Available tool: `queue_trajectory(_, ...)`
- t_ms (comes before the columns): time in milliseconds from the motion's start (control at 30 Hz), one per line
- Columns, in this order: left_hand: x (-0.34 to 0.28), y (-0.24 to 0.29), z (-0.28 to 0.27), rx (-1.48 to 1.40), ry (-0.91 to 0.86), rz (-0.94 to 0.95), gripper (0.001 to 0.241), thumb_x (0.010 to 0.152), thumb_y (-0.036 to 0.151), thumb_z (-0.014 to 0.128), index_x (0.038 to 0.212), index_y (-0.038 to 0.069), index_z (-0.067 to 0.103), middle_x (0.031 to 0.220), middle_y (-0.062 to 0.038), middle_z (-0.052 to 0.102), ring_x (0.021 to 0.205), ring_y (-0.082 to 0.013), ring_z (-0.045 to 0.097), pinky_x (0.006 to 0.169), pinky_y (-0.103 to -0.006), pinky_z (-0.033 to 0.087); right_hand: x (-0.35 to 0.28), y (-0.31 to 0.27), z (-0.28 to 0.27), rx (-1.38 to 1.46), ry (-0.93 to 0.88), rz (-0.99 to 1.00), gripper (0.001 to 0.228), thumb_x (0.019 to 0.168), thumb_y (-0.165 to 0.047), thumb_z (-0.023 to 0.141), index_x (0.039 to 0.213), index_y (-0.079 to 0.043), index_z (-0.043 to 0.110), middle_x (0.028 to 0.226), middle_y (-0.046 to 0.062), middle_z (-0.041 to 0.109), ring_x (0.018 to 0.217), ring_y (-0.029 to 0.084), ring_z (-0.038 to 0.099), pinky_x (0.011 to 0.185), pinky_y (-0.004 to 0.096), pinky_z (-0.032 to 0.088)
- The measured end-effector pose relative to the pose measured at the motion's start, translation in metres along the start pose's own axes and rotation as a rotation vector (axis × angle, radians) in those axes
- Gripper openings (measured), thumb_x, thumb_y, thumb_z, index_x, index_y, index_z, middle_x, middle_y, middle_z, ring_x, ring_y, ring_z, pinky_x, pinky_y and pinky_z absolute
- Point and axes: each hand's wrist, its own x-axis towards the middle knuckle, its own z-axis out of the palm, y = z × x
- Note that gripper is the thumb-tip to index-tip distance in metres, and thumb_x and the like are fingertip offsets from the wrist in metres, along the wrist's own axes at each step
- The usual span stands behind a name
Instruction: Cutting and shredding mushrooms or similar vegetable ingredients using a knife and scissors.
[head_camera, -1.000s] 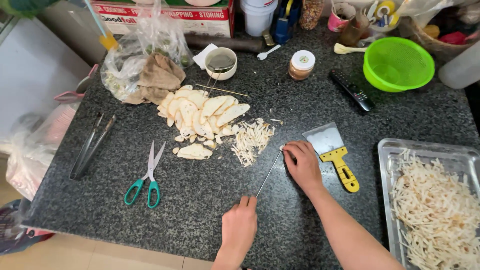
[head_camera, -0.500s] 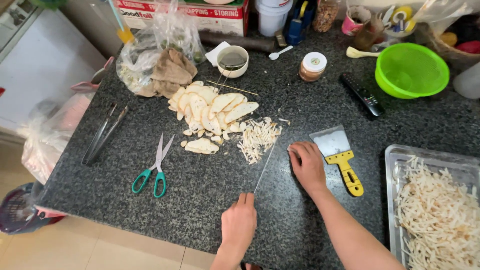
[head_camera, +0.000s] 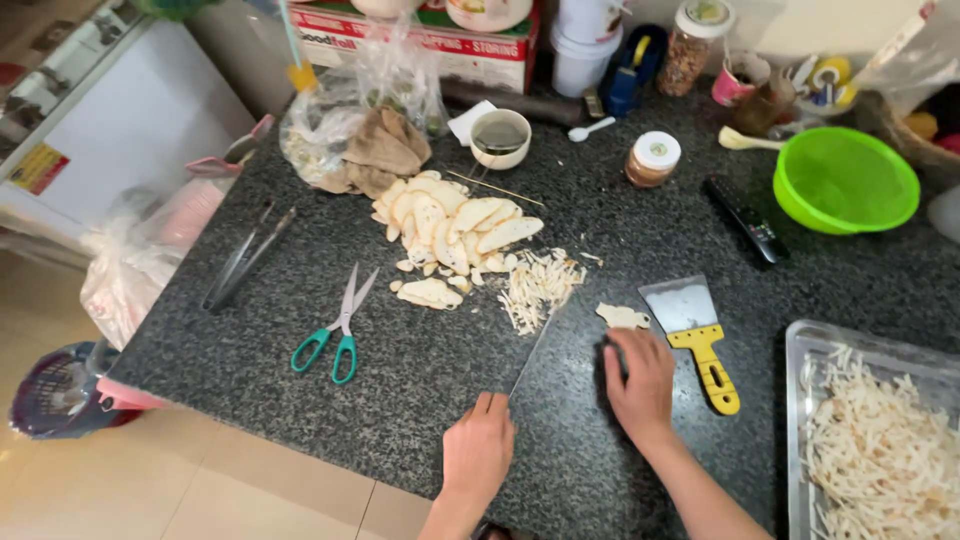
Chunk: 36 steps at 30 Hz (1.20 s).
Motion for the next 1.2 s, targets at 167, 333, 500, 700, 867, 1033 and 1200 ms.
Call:
queue_trajectory(167,-0.005,-0.009,-0.022,-0.164,0.018,-0.036,0.015,0.090,0.016,0.061,0.105,0.016,0.063,0.103,-0.003,0.070,0.071,-0.0330,0.071,0.061,-0.0441,0.058,0.015,-0.003,0.021,-0.026,-0.311,0.017,0.053,0.097,-0.026,0.056,0.147,-0.009,0.052,0.139,0.011,0.063,0.123,0.032,0.058,0.104,0.045,0.043)
queue_trajectory(333,-0.013,-0.016,-0.034,-0.252,-0.010,-0.149,0.018,0.090,0.022,0.061,0.107,0.018,0.067,0.107,-0.002,0.073,0.079,-0.0351,0.071,0.068,-0.0458,0.056,0.029,-0.016,0.043,-0.103,-0.420,0.029,0.055,0.097,-0.028,0.053,0.150,-0.015,0.049,0.145,0.005,0.060,0.124,0.032,0.057,0.098,0.047,0.044)
queue_trajectory(500,-0.019,-0.021,-0.043,-0.328,-0.038,-0.175,0.014,0.092,0.023,0.060,0.104,0.019,0.067,0.105,0.000,0.073,0.079,-0.0333,0.072,0.069,-0.0455,0.056,0.040,-0.041,0.047,-0.105,-0.460,0.053,0.050,0.098,-0.025,0.051,0.147,-0.016,0.053,0.134,0.004,0.066,0.122,0.027,0.059,0.102,0.045,0.042)
queue_trajectory(700,-0.012,-0.028,-0.058,-0.400,0.079,-0.176,0.018,0.090,0.019,0.062,0.107,0.015,0.069,0.102,0.000,0.075,0.071,-0.0258,0.072,0.062,-0.0383,0.056,0.044,-0.031,0.049,-0.219,-0.423,0.043,0.048,0.096,-0.031,0.055,0.142,-0.020,0.060,0.124,0.001,0.072,0.118,0.025,0.061,0.099,0.045,0.042)
queue_trajectory(867,-0.004,-0.036,-0.038,-0.173,0.132,0.032,0.017,0.090,0.019,0.062,0.106,0.017,0.067,0.098,-0.004,0.067,0.074,-0.0337,0.070,0.061,-0.0448,0.056,0.048,-0.020,0.022,-0.234,-0.261,0.062,0.036,0.093,-0.028,0.059,0.124,-0.013,0.069,0.110,0.007,0.074,0.099,0.033,0.065,0.087,0.048,0.049)
queue_trajectory(1033,0.010,-0.031,-0.008,0.060,0.178,0.343,0.012,0.084,0.013,0.068,0.094,0.012,0.060,0.088,-0.007,0.056,0.069,-0.0283,0.064,0.055,-0.0401,0.053,0.060,-0.044,-0.021,0.009,-0.143,0.261,0.031,0.094,-0.019,0.063,0.121,-0.008,0.072,0.094,0.007,0.075,0.078,0.023,0.066,0.072,0.036,0.055)
queue_trajectory(1200,0.013,-0.033,0.000,0.056,0.076,0.456,0.016,0.087,0.014,0.065,0.102,0.009,0.066,0.095,-0.010,0.056,0.086,-0.0294,0.060,0.071,-0.0408,0.050,0.057,-0.051,-0.032,0.342,-0.075,0.542,0.022,0.100,-0.022,0.065,0.097,0.000,0.069,0.066,0.006,0.066,0.058,0.014,0.057,0.054,0.029,0.046)
